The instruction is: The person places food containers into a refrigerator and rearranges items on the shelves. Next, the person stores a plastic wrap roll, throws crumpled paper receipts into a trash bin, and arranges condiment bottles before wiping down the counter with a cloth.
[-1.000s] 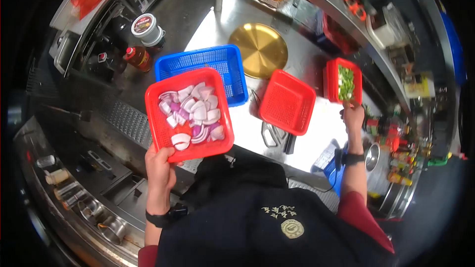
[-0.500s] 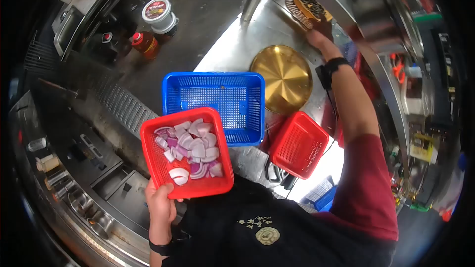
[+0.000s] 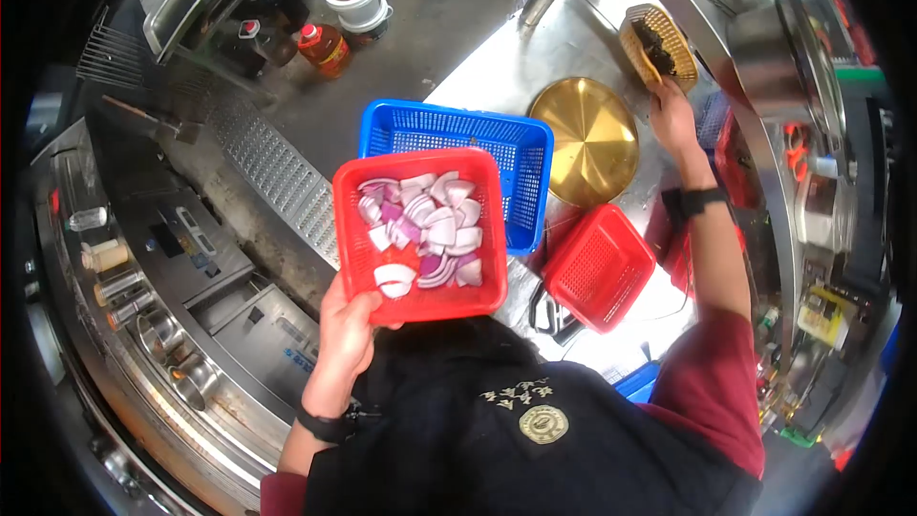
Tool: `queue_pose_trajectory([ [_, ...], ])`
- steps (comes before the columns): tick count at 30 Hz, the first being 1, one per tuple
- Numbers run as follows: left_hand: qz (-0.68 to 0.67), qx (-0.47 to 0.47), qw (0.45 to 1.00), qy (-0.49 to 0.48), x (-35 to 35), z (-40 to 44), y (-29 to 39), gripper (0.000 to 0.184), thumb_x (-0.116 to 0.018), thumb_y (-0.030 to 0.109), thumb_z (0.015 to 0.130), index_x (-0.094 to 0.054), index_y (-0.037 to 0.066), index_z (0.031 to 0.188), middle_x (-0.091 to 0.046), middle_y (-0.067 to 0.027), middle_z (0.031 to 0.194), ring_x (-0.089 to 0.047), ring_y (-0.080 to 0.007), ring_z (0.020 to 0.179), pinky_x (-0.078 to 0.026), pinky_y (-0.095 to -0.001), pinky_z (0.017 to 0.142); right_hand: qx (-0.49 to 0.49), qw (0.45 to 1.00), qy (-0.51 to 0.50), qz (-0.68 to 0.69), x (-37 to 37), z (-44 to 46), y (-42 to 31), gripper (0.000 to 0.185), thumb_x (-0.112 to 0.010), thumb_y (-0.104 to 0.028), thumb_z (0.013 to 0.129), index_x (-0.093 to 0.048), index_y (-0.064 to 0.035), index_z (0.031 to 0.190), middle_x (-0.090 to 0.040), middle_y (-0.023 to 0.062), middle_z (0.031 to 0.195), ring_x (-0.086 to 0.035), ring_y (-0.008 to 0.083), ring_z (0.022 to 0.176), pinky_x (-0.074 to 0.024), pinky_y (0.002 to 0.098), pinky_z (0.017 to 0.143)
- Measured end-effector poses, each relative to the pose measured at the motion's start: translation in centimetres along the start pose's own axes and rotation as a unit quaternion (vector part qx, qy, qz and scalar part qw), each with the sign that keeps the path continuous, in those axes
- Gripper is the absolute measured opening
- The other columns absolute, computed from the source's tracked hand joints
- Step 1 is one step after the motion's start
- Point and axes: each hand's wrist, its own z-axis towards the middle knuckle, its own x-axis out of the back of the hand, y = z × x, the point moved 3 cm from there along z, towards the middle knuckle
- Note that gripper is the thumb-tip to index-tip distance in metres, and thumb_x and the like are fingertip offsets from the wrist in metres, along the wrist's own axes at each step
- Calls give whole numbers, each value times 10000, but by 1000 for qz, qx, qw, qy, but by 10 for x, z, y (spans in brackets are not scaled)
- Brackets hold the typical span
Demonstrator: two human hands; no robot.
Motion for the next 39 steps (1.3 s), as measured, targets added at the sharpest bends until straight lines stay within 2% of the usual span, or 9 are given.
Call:
queue_pose_trajectory([
  [6, 37, -12, 988, -148, 17, 7, 4, 452, -384, -75, 789, -442, -19, 1234, -613, -143, 1018, -636, -194, 734, -542, -279, 573, 48, 998, 22, 35, 98, -137, -153, 318, -522, 73, 724, -608, 26, 1026, -552, 246, 1135, -535, 420, 1041, -451, 447, 905],
  [15, 35, 22, 946, -323, 18, -1, -11, 404, -428, -46, 849, -439, 24, 1247, -608, -132, 1070, -647, -189, 801, -558, -276, 625, 137, 988, -13, 72, 129, -256, -363, 318, -587, 3, 600, -606, 32, 915, -561, 157, 1094, -521, 329, 1054, -458, 406, 891],
  [20, 36, 3, 924, -381, 15, -15, -43, 318, -555, 25, 890, -482, 32, 1200, -623, -103, 1046, -651, -189, 866, -566, -285, 667, 93, 994, -38, 53, 133, -296, -387, 273, -634, -53, 660, -634, 0, 927, -564, 133, 1129, -495, 304, 1113, -435, 402, 905],
  [24, 61, -53, 923, -377, 44, -17, -46, 404, -584, -79, 828, -479, 1, 1210, -608, -118, 1109, -649, -221, 916, -577, -316, 709, 72, 988, 46, 126, 145, -321, -389, 273, -601, 23, 649, -620, -27, 916, -551, 152, 1166, -513, 329, 1104, -436, 423, 908],
  [28, 70, -91, 918, -380, 83, -9, -41, 418, -555, -17, 876, -433, -1, 1275, -548, -133, 1211, -586, -259, 1065, -534, -389, 857, -131, 963, 147, 183, 103, -348, -315, 260, -624, -18, 717, -614, -36, 976, -590, 144, 1103, -574, 314, 1009, -468, 390, 867],
  [29, 74, -97, 917, -381, 91, -9, -40, 418, -555, -17, 876, -433, -1, 1275, -548, -133, 1211, -586, -259, 1065, -534, -389, 857, -278, 913, 127, 269, 83, -355, -288, 270, -621, -29, 744, -612, -21, 1014, -598, 154, 1082, -607, 272, 931, -502, 362, 795],
  [32, 72, -86, 946, -303, 109, -15, -29, 428, -555, 25, 889, -414, -2, 1291, -536, -134, 1225, -581, -264, 1067, -525, -395, 864, -480, 805, 125, 325, 17, -377, -207, 432, -606, -100, 817, -491, -8, 1223, -592, 111, 1096, -589, 199, 826, -511, 334, 665],
  [34, 22, -73, 962, -264, 122, -20, -25, 446, -562, 42, 888, -405, 2, 1303, -537, -138, 1224, -580, -272, 1064, -521, -412, 860, -570, 651, 170, 471, 9, -380, -175, 488, -589, -174, 846, -429, -37, 1286, -547, 129, 1122, -576, 233, 825, -510, 370, 645],
  [39, 29, -85, 967, -239, 126, -38, -25, 456, -564, 105, 899, -401, 19, 1316, -554, -149, 1198, -611, -281, 1007, -561, -406, 790, -551, 468, 273, 635, 26, -374, -93, 637, -612, -319, 832, -337, -37, 1333, -476, 183, 1117, -556, 292, 855, -533, 408, 667],
])
